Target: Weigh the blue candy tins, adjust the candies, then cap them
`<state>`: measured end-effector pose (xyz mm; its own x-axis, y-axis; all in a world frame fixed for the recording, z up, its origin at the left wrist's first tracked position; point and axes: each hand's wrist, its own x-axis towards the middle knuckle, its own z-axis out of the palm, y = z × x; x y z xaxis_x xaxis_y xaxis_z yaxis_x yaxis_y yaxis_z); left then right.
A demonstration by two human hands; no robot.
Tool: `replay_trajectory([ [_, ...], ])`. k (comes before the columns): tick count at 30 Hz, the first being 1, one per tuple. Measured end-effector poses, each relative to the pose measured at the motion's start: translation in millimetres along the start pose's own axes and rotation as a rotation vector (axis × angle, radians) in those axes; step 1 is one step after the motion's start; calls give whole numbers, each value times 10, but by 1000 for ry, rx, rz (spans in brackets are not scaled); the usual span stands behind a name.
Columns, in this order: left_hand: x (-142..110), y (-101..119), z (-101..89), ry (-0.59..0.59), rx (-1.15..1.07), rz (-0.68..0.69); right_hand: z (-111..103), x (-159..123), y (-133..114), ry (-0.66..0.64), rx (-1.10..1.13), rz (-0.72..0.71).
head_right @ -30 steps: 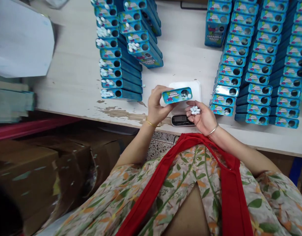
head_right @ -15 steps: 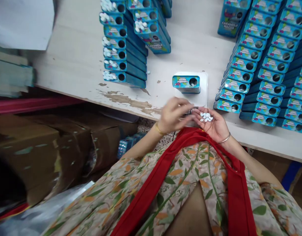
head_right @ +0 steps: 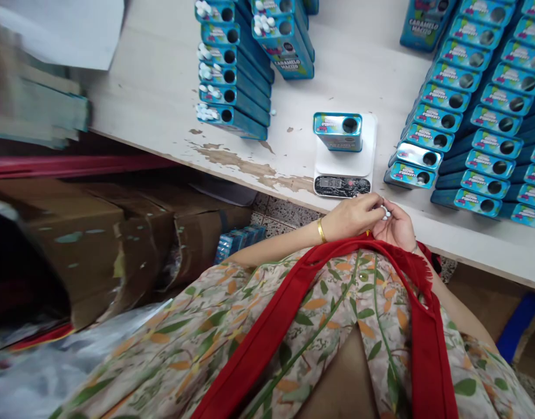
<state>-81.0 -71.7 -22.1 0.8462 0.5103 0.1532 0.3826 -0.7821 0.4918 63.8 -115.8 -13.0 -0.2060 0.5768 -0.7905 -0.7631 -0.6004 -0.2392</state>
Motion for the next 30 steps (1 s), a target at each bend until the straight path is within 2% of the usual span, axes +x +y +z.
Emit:
replay_trajectory([
  [4, 10, 12, -38, -15, -59, -21, 21, 9, 11, 4, 53, 14],
  [7, 12, -19, -112, 33, -144, -7, 43, 29, 20, -7, 91, 4],
  [9, 31, -78, -237, 130, -206, 31, 54, 51, 30, -27, 110, -19],
  [11, 80, -180, -429, 285, -222, 43, 59, 76, 39, -65, 102, -30],
  [14, 211, -403, -733, 485, -140, -72, 61, 101, 43, -117, 78, -8],
  [16, 309, -577, -849, 494, -79, -178, 61, 103, 42, -133, 82, 3],
  [20, 393, -868, -805, 431, 32, -223, 72, 92, 34, -159, 84, -1],
  [24, 243, -936, -718, 437, 135, -279, 91, 102, 3, -162, 73, 28],
  [26, 121, -886, -761, 535, 143, -290, 101, 110, -20, -163, 40, 47],
  [29, -51, -755, -860, 790, 103, -274, 124, 113, -48, -173, -32, 58],
  [30, -97, -700, -869, 829, 64, -265, 135, 111, -53, -170, -48, 67],
])
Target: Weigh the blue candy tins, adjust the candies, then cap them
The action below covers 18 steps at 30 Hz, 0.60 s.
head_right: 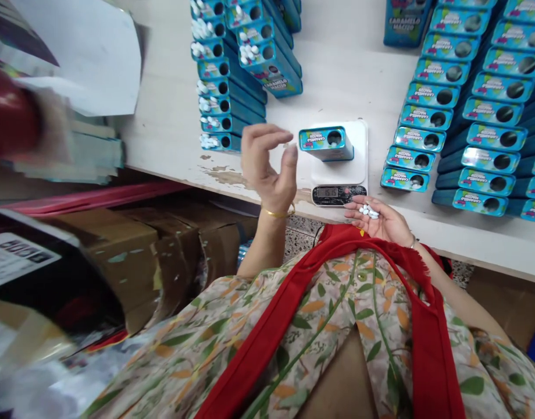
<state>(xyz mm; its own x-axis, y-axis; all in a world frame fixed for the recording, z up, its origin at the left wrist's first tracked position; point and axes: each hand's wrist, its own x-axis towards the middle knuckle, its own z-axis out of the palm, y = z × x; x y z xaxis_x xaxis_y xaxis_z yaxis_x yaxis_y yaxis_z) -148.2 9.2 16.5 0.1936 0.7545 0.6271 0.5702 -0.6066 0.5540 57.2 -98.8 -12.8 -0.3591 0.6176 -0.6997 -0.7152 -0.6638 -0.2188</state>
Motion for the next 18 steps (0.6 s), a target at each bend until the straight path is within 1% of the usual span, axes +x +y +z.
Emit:
replay_trajectory([
  [1, -49, 46, -27, -28, -53, 2, 13, 0, -3, 6, -7, 14],
  [2, -114, 98, -28, -115, -112, 28, 26, 0, -3, 16, -4, 25],
  [3, -195, 154, -5, -241, -165, 81, 38, -1, 0, 29, 6, 33],
  [5, -388, 275, 103, -490, -209, 213, 53, -5, 8, 59, 36, 21],
  [6, -487, 334, 175, -569, -195, 253, 56, -11, 13, 72, 46, 8],
  [7, -578, 389, 248, -616, -164, 268, 54, -19, 16, 82, 50, -4],
  [9, -714, 478, 372, -668, -110, 232, 44, -43, 19, 89, 44, -18],
  [11, -778, 531, 438, -696, -96, 196, 31, -71, 20, 89, 37, -22],
  [18, -796, 552, 421, -691, -89, 201, 33, -98, 54, 115, 65, -52],
])
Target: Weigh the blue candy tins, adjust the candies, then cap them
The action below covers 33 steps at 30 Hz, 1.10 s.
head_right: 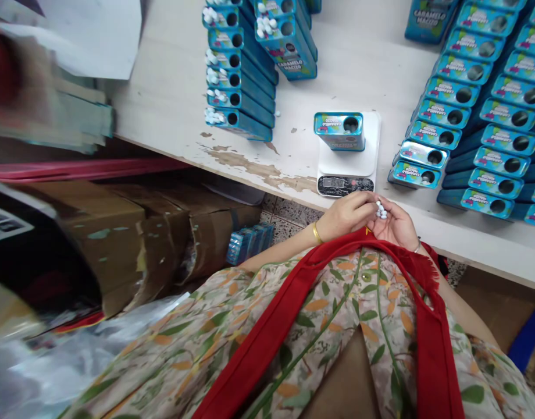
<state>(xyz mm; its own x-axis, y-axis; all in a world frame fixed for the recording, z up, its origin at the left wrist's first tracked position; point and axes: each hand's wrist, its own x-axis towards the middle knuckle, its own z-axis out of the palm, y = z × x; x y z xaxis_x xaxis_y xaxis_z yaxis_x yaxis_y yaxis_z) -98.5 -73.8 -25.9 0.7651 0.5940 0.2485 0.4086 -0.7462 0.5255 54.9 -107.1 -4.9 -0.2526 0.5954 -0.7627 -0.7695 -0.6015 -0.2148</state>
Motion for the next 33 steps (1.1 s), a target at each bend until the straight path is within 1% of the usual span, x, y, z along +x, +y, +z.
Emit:
replay_trajectory([
  [5, -18, 1, 64, 6, -31, 10, -15, 19, 11, 5, 0, -1],
  [7, -7, -22, 41, 32, -24, 36, -33, 30, 11, -1, 4, 2],
  [10, 36, -109, -115, 124, -15, 93, -46, 48, 16, -20, 24, 19],
  [13, 98, -217, -360, 235, 14, 72, -15, 66, 19, -22, 58, 17],
  [14, 117, -243, -429, 234, 22, 65, 5, 72, 19, -28, 67, 18],
  [16, 143, -269, -507, 151, 32, 89, 51, 83, 14, -56, 82, 23],
  [18, 145, -263, -499, 59, 45, 119, 89, 94, 10, -87, 102, 16],
  [20, 127, -241, -434, 40, 66, 106, 108, 104, 7, -102, 127, 9],
  [22, 101, -225, -358, 84, 82, 89, 108, 112, 9, -100, 152, 12],
  [25, 81, -227, -300, 161, 115, 146, 89, 122, 18, -91, 181, -3],
  [27, 93, -243, -321, 196, 126, 200, 72, 130, 29, -91, 196, -35],
  [29, 133, -272, -393, 228, 107, 228, 56, 134, 41, -105, 202, -67],
  [30, 164, -294, -447, 254, 93, 214, 48, 132, 46, -119, 193, -74],
  [31, 203, -324, -509, 284, 89, 170, 41, 129, 49, -135, 174, -73],
  [33, 296, -414, -648, 333, 118, 5, 28, 119, 51, -166, 127, -62],
])
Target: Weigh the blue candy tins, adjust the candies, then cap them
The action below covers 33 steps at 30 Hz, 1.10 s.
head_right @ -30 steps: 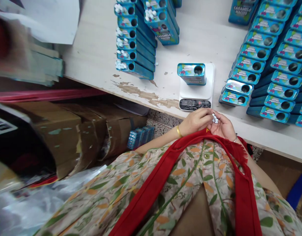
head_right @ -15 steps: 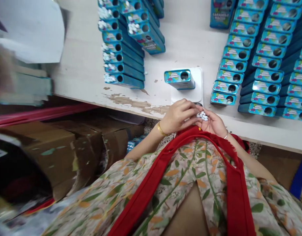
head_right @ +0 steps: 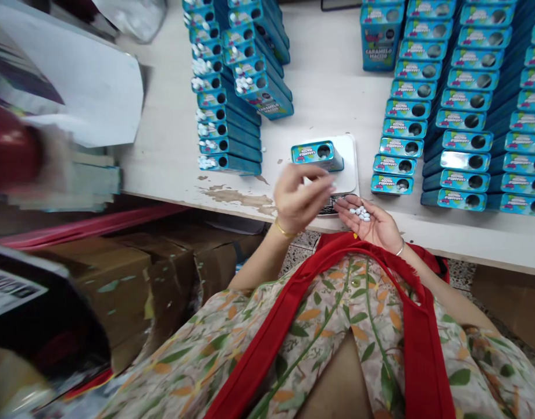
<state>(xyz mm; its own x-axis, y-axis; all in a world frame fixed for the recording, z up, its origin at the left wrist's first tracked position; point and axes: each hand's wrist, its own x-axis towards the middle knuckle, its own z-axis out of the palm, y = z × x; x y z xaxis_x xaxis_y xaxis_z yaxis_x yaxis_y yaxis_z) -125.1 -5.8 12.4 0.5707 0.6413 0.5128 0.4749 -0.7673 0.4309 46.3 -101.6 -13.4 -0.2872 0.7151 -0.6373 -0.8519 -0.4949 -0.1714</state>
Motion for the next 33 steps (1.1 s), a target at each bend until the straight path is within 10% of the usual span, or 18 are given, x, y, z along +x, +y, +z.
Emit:
replay_trajectory([
  [4, 223, -288, -155, -100, 137, -200, -34, -12, -3, -28, -38, 17],
  [11, 512, -697, -142, -416, 165, -34, -124, 29, 62, -78, -91, 110],
  [20, 1895, -1258, 971, -365, 255, 22, -169, 63, 11, -131, -173, 122],
  [24, 2130, -1404, 1257, -337, 257, 4, -211, 64, -40, -128, -174, 125],
  [33, 983, -1702, 239, 54, 448, -293, -230, 123, -57, -129, -173, 163],
])
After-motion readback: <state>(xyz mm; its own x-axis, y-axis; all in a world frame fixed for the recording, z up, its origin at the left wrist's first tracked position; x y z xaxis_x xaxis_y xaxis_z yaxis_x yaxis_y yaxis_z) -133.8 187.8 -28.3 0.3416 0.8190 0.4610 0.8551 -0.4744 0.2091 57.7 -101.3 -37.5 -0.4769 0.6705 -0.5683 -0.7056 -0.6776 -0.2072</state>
